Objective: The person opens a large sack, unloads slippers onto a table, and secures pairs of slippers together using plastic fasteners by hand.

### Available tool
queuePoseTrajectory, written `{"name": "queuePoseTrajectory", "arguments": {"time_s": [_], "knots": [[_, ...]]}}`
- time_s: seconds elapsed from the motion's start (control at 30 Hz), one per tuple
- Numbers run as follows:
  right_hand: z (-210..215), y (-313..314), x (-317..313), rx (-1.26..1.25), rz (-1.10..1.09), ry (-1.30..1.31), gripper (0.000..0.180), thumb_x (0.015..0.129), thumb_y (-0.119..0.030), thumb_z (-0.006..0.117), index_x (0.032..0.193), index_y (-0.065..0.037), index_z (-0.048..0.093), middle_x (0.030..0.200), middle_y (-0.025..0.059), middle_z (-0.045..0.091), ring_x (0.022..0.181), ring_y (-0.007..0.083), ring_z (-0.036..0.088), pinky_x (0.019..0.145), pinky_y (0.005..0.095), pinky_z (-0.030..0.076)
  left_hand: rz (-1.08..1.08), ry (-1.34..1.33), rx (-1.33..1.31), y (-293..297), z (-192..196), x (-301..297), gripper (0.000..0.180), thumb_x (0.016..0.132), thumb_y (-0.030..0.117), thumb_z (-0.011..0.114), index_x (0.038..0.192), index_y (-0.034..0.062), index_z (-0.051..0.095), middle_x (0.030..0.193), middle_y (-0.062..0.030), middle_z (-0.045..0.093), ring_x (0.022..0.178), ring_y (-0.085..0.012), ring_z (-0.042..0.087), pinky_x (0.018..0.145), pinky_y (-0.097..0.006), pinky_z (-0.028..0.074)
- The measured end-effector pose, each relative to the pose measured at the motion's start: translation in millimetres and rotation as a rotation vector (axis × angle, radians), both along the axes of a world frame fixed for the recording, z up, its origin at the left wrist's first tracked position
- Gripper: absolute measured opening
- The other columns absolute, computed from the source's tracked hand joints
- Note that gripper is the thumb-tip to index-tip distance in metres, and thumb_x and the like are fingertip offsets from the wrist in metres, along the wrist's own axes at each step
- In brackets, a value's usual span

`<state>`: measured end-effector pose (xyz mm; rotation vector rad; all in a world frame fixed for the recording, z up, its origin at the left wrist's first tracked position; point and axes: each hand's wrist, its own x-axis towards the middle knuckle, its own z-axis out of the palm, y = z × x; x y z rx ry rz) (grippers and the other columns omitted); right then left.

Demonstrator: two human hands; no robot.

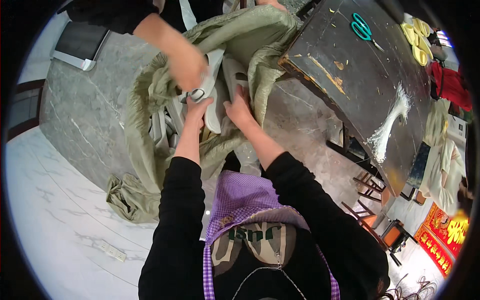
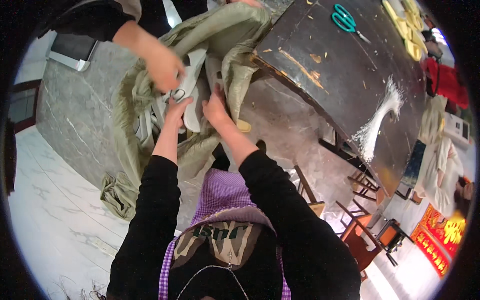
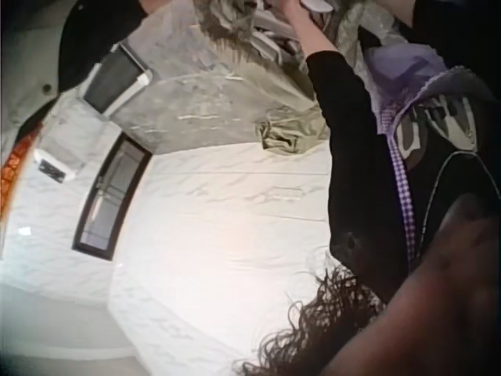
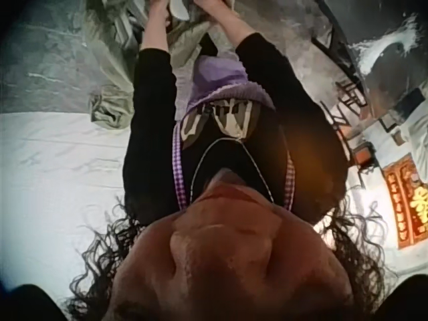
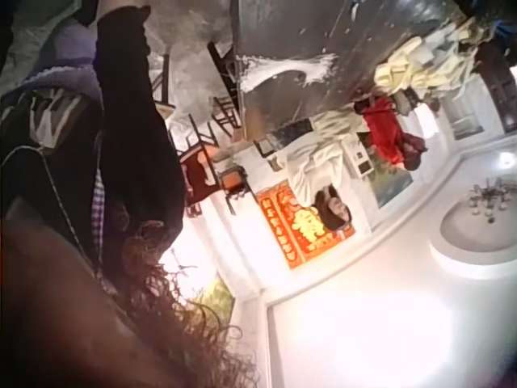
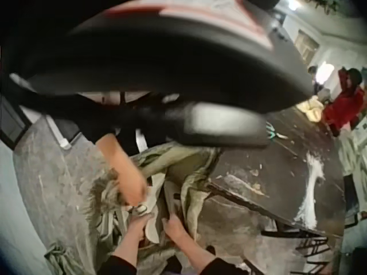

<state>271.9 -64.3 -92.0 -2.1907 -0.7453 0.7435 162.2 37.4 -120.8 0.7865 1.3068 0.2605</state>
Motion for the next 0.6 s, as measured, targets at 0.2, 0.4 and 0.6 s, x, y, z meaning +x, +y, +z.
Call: {"name": "queuePoseTrajectory", "arguments": {"time_s": [0.2,0.4,0.6], "knots": [[-37,-10,26,-0.084,0.031,-0.428,0.089,0.071,-0.017,0.068,0.138,0.004,0.012,0.131,0.0272,0.037,0.108,0.0408,0.048,0.093,0.0402,0.039,0.052,-0.040,0.113,19,-12,9,0.105,0.067,0.009,0.073,0.143,0.0110,0.001,0.131,-0.0199,0.037,0.107,-0.0316,0.051,0.079,-0.041,0.048],[-36,16,25,-0.356,0.085,0.469,0.101,0.063,-0.024,0.074,0.138,0.000,0.010,0.132,0.0252,0.036,0.107,0.0378,0.049,0.089,0.0377,0.042,0.057,-0.121,-0.011,26,-40,-13,0.099,0.065,0.003,0.069,0.143,0.0124,0.008,0.129,-0.0191,0.039,0.106,-0.0297,0.052,0.081,-0.040,0.046],[-49,9,21,-0.270,-0.015,0.105,0.097,0.057,-0.025,0.074,0.135,-0.001,0.021,0.125,0.0224,0.041,0.103,0.0328,0.050,0.084,0.0361,0.043,0.109,-0.195,-0.017,22,-19,-29,0.089,0.065,0.002,0.067,0.139,0.0095,0.019,0.120,-0.0172,0.047,0.100,-0.0286,0.054,0.078,-0.039,0.047]]}}
